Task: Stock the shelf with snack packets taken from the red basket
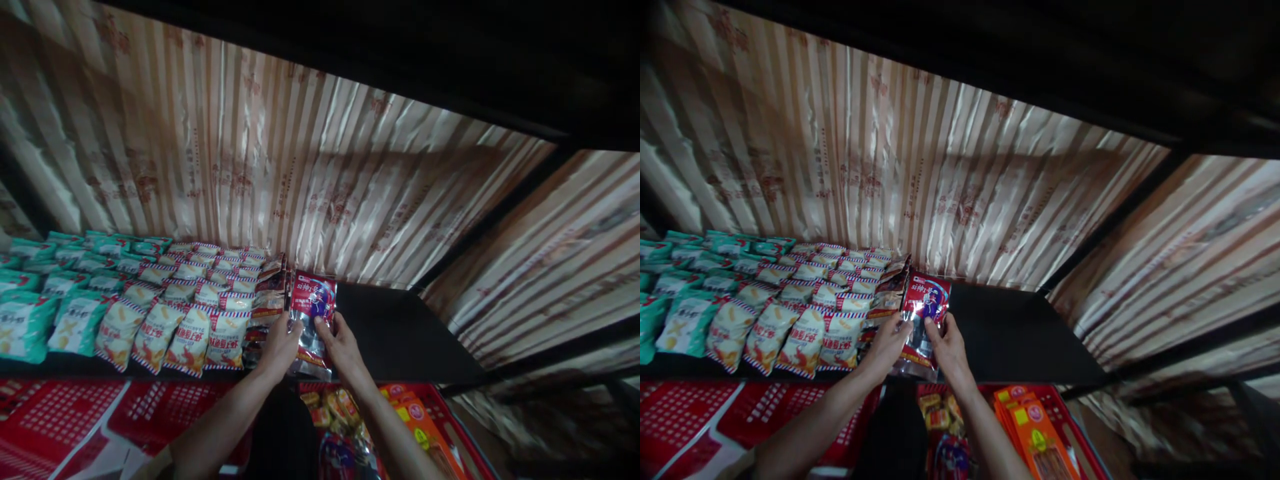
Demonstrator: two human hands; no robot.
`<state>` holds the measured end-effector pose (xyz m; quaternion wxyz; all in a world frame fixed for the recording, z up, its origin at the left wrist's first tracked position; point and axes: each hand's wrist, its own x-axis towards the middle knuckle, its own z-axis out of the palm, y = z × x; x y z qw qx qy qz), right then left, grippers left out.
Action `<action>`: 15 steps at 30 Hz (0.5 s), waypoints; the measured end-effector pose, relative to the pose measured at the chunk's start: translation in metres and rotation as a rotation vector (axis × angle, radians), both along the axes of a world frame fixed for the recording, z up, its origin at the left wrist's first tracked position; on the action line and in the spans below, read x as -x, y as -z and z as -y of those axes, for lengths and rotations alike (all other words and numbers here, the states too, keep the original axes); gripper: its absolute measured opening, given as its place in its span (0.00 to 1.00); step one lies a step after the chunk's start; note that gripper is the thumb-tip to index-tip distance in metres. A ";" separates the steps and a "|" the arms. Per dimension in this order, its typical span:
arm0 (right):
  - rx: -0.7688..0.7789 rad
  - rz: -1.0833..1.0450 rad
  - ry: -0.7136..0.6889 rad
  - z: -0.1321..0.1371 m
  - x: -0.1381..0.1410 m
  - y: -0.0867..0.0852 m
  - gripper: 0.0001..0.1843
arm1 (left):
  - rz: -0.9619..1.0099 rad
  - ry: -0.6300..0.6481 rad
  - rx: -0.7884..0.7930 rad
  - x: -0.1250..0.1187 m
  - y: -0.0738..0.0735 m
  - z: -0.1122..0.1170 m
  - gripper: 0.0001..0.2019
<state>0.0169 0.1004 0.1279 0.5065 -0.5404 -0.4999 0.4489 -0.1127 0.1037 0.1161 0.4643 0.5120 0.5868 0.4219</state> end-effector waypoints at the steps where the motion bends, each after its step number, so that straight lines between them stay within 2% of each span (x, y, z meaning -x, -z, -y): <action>1: -0.004 0.032 0.000 0.001 0.000 0.000 0.23 | 0.021 -0.003 -0.004 0.000 0.000 0.000 0.08; 5: -0.042 0.177 -0.012 -0.006 0.001 -0.010 0.24 | 0.096 -0.030 -0.025 0.001 -0.004 -0.004 0.12; 8: -0.079 0.207 -0.039 -0.022 0.007 -0.021 0.25 | 0.078 -0.066 -0.071 0.005 -0.012 -0.012 0.19; 12: -0.149 0.415 -0.015 -0.058 0.022 -0.034 0.24 | -0.034 -0.167 -0.184 0.015 -0.023 -0.031 0.28; 15: -0.178 0.609 -0.021 -0.087 0.038 -0.041 0.19 | -0.182 -0.191 -0.237 0.026 -0.025 -0.051 0.25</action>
